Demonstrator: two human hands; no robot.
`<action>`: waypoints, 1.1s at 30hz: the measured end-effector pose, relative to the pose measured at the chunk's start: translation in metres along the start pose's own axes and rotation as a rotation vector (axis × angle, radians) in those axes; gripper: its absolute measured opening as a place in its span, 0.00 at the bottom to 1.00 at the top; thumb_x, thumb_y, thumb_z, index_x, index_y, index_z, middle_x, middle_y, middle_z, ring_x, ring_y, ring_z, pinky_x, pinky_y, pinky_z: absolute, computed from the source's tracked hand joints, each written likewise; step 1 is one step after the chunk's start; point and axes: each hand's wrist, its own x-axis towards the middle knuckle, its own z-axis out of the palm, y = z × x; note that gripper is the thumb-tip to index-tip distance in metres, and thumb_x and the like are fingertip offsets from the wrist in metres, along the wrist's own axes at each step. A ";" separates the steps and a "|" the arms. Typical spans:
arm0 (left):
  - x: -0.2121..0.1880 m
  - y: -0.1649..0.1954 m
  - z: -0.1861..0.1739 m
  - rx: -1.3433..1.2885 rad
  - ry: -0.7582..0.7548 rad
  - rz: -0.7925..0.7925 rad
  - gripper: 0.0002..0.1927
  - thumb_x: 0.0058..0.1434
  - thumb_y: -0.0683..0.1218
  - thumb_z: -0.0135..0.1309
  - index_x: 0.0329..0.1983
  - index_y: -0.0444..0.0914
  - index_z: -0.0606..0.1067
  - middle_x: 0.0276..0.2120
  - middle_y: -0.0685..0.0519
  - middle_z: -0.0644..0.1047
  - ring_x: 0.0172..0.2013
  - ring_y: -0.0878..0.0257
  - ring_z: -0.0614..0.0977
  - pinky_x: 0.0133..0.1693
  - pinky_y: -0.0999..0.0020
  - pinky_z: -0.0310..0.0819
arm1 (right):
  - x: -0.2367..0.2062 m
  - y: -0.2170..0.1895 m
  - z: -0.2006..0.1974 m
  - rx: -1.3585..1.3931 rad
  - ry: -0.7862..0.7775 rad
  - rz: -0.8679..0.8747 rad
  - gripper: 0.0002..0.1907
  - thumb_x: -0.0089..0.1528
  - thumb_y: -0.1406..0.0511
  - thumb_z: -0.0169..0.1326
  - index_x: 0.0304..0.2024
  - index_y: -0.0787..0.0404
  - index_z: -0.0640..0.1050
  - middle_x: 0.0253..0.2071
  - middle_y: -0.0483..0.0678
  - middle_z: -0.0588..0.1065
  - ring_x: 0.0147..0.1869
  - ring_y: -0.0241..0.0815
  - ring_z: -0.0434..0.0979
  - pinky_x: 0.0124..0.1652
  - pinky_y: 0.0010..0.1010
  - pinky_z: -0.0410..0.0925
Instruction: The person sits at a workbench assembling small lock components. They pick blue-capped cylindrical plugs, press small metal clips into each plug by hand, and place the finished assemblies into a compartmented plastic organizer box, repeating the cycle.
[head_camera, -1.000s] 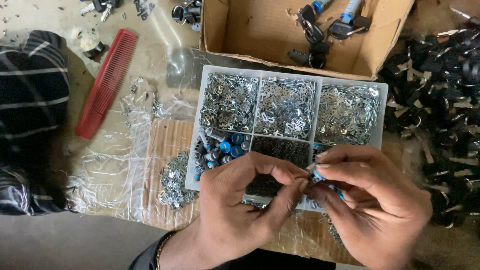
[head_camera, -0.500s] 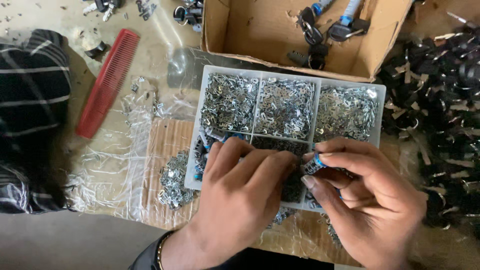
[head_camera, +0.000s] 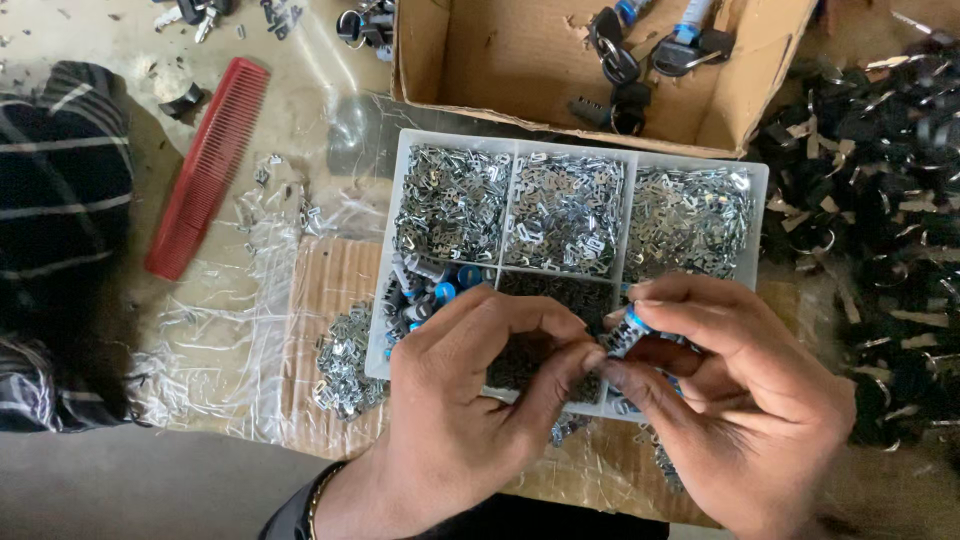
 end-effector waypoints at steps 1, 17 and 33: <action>-0.001 -0.001 0.001 -0.047 0.017 0.006 0.10 0.58 0.37 0.68 0.40 0.37 0.79 0.36 0.53 0.83 0.37 0.63 0.87 0.39 0.72 0.83 | 0.000 0.000 -0.001 -0.075 -0.004 -0.007 0.21 0.52 0.81 0.64 0.48 0.70 0.79 0.55 0.57 0.77 0.42 0.34 0.80 0.40 0.21 0.76; -0.006 -0.009 0.004 -0.212 -0.002 -0.020 0.11 0.58 0.35 0.68 0.33 0.36 0.74 0.35 0.51 0.85 0.38 0.64 0.90 0.40 0.74 0.84 | -0.009 0.015 -0.003 0.148 -0.080 -0.122 0.16 0.57 0.81 0.62 0.46 0.69 0.77 0.54 0.55 0.74 0.53 0.40 0.84 0.50 0.25 0.80; 0.013 0.062 -0.061 0.778 -0.056 0.485 0.11 0.52 0.38 0.65 0.37 0.35 0.76 0.38 0.47 0.82 0.46 0.48 0.83 0.48 0.55 0.79 | -0.011 -0.005 -0.013 0.429 -0.164 -0.240 0.22 0.61 0.79 0.60 0.56 0.69 0.72 0.58 0.60 0.72 0.63 0.51 0.77 0.63 0.40 0.76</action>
